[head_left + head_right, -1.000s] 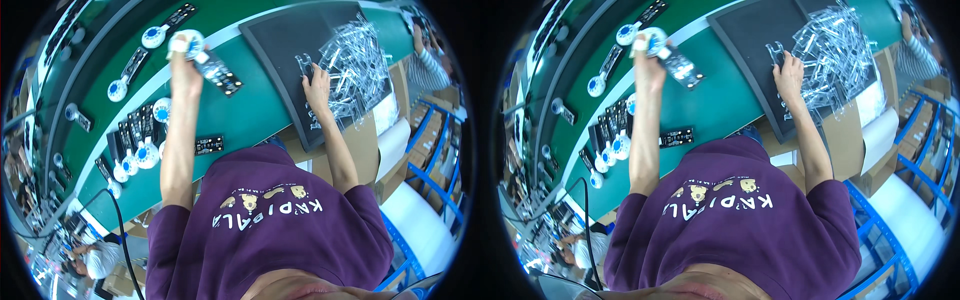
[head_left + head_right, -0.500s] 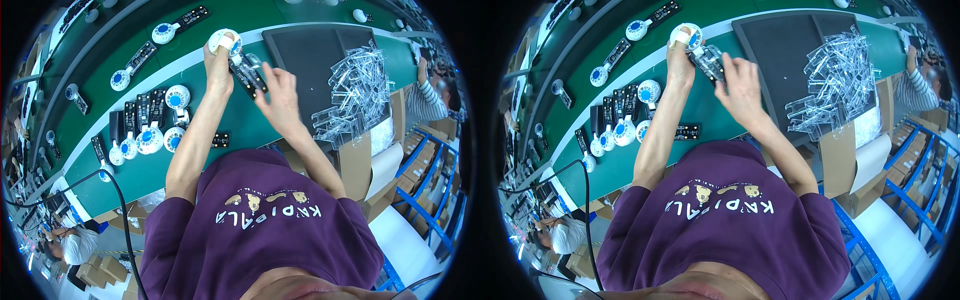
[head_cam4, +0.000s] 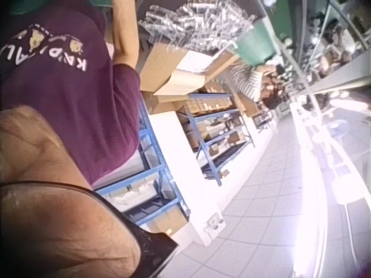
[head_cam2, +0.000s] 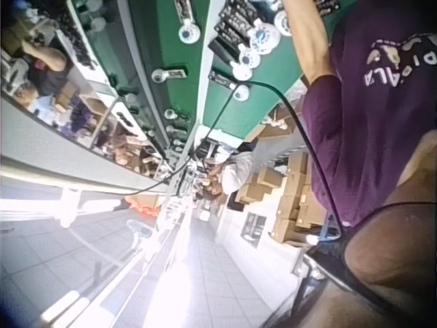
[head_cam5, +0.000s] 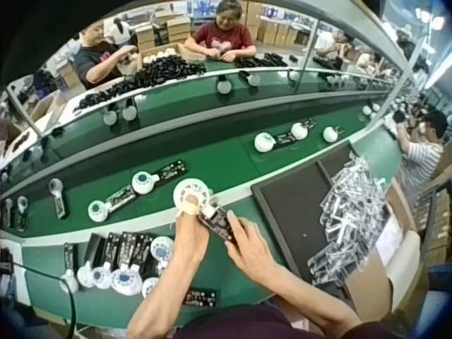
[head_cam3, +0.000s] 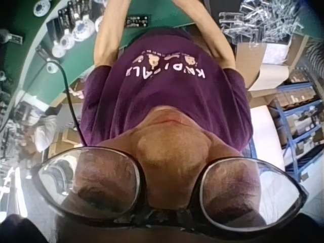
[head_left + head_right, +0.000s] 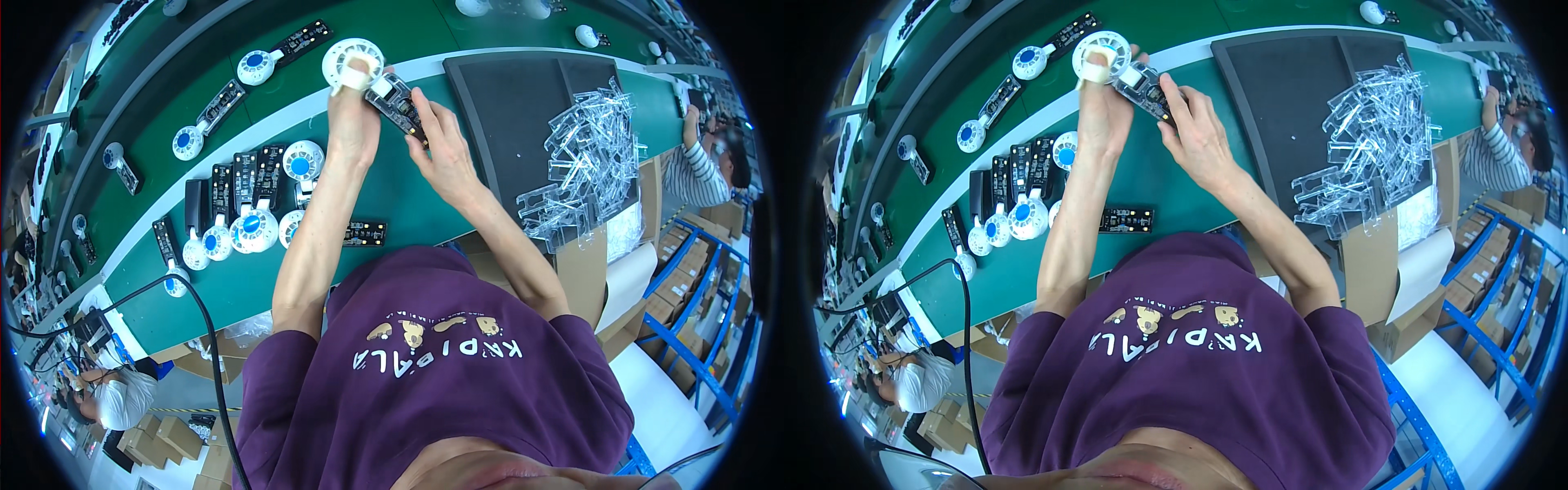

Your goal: Assembling small electronic components and circuit boards on a factory production line.

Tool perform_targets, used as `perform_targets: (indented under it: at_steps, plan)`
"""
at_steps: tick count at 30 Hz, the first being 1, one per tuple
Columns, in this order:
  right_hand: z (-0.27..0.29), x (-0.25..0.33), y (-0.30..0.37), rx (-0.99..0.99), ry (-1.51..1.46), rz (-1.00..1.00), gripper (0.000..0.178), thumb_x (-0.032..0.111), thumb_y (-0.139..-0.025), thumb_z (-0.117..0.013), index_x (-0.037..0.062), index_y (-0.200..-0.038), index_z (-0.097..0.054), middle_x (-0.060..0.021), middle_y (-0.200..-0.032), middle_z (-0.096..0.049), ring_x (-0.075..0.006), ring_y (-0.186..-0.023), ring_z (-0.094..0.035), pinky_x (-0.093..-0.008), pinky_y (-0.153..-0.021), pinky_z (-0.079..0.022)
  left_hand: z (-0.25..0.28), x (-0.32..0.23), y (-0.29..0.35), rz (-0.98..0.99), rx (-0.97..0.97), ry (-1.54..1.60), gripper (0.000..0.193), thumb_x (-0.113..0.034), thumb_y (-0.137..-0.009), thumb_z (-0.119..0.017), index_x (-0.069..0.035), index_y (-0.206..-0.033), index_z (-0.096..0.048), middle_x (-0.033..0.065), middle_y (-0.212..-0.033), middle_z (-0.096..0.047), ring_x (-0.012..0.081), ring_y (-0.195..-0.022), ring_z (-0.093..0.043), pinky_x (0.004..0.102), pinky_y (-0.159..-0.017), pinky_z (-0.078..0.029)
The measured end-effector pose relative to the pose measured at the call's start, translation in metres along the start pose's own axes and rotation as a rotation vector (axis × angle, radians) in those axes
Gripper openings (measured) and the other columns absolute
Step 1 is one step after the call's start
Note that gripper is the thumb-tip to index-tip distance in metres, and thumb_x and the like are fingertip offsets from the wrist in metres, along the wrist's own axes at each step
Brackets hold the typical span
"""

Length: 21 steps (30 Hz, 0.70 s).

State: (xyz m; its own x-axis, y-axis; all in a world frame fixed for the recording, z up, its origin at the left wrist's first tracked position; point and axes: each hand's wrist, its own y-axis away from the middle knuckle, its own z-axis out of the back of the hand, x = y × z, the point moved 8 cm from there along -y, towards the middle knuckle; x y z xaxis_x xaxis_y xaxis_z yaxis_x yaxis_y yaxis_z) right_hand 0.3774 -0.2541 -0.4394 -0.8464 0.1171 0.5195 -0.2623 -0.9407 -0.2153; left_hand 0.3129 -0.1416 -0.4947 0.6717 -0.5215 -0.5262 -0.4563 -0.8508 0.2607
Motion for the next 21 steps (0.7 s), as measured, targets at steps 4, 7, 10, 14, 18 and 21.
perform_targets:
  at_steps: [4,7,10,14,18,21]
  plan:
    - [-0.002,0.015,-0.01,0.095,0.179,0.097,0.053,0.008,-0.082,-0.057,0.0044,-0.131,-0.036,-0.0161,-0.11,-0.049,-0.0258,-0.091,-0.053,-0.0337,-0.074,-0.046,0.017,0.028,0.011,0.291,0.043,-0.038,0.034,-0.023,-0.083,-0.061,0.0,-0.105,-0.051,0.0107,-0.096,-0.059,0.0211,-0.087,-0.06,0.0316,-0.075,-0.048]
    - [-0.008,-0.02,-0.013,-0.053,-0.357,-0.339,0.039,0.016,-0.087,-0.051,0.0025,-0.123,-0.044,-0.0122,-0.102,-0.052,-0.0209,-0.083,-0.053,-0.0314,-0.069,-0.045,0.026,0.017,0.011,0.241,-0.059,-0.119,0.028,-0.019,-0.084,-0.06,0.001,-0.102,-0.054,0.0098,-0.096,-0.061,0.0207,-0.087,-0.061,0.0296,-0.073,-0.049]
    - [-0.032,-0.052,-0.015,-0.198,-0.735,-0.706,0.031,0.023,-0.091,-0.045,0.0002,-0.11,-0.051,-0.0088,-0.091,-0.055,-0.0165,-0.076,-0.052,-0.0297,-0.064,-0.044,0.015,0.004,0.014,0.126,-0.068,-0.189,0.027,-0.018,-0.084,-0.06,0.001,-0.102,-0.055,0.0097,-0.095,-0.061,0.0191,-0.086,-0.06,0.029,-0.074,-0.048]
    - [-0.06,-0.076,-0.022,-0.363,-0.87,-0.938,0.039,0.03,-0.093,-0.039,-0.0031,-0.087,-0.059,-0.006,-0.073,-0.056,-0.0131,-0.065,-0.05,-0.0294,-0.057,-0.04,0.016,-0.016,0.012,-0.09,-0.125,-0.334,0.024,-0.015,-0.084,-0.06,0.002,-0.101,-0.056,0.0094,-0.095,-0.061,0.0165,-0.085,-0.06,0.0281,-0.073,-0.047]
    - [-0.073,-0.08,-0.06,-0.377,-0.662,-0.797,0.046,0.031,-0.091,-0.039,-0.0046,-0.07,-0.06,-0.0083,-0.062,-0.056,-0.0157,-0.059,-0.05,-0.0324,-0.055,-0.039,0.034,-0.015,-0.026,-0.086,-0.195,-0.419,0.032,-0.023,-0.085,-0.058,0.003,-0.104,-0.054,0.0121,-0.098,-0.059,0.0178,-0.087,-0.058,0.0288,-0.074,-0.046]
    - [-0.099,-0.116,-0.106,-0.344,-0.539,-0.786,0.047,0.03,-0.089,-0.041,-0.0045,-0.064,-0.06,-0.0107,-0.06,-0.056,-0.0183,-0.058,-0.051,-0.0343,-0.057,-0.04,0.051,-0.029,-0.059,0.017,-0.244,-0.522,0.041,-0.028,-0.083,-0.06,0.005,-0.107,-0.052,0.0142,-0.099,-0.058,0.0195,-0.089,-0.057,0.0305,-0.074,-0.046]
